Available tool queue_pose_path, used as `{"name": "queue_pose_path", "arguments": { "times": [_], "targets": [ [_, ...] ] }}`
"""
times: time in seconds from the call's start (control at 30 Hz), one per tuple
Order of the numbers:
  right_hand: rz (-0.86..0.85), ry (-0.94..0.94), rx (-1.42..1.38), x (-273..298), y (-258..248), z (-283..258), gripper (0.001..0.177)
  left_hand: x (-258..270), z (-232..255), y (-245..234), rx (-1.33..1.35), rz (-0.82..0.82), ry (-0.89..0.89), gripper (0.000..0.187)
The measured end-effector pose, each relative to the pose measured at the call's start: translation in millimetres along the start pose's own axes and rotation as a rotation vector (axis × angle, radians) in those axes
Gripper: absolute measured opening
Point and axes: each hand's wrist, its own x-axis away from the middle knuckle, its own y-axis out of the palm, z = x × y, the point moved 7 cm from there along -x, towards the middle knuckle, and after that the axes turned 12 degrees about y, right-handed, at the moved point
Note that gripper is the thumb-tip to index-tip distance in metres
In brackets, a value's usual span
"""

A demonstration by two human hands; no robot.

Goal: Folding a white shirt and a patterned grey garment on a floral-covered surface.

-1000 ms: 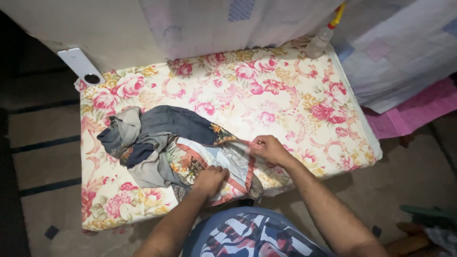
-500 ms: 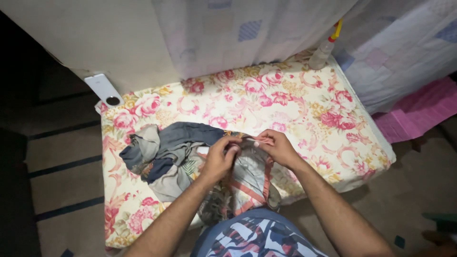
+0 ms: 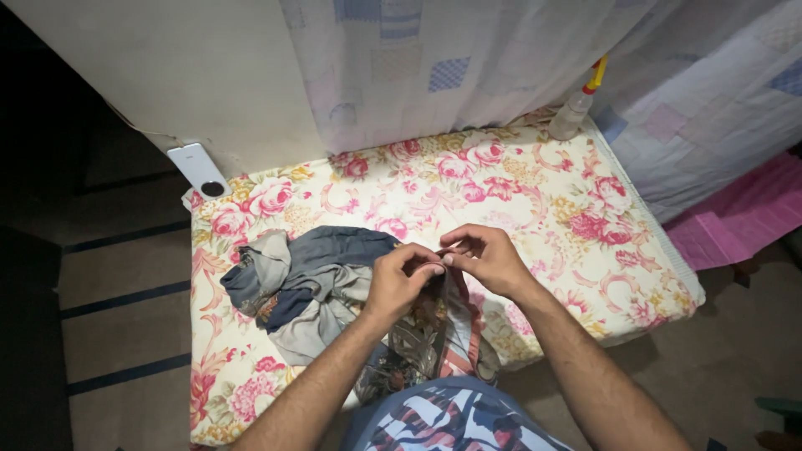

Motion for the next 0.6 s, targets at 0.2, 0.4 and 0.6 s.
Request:
{"name": "queue_pose_path", "arguments": {
  "times": [0.2, 0.4, 0.6],
  "targets": [
    [0.017, 0.038, -0.041, -5, -9, 12, 0.027, -5, -1, 8, -0.026, 0.023, 0.083, 0.01],
    [-0.028, 0.005, -0.124, 4, -15, -1, 0.025, -16, 2, 10, -0.024, 0.048, 0.094, 0.01],
    [-0.022, -0.026, -0.111, 8, -18, -6, 0.025, -20, 2, 13, -0.002, 0.029, 0.033, 0.009]
  ]
}}
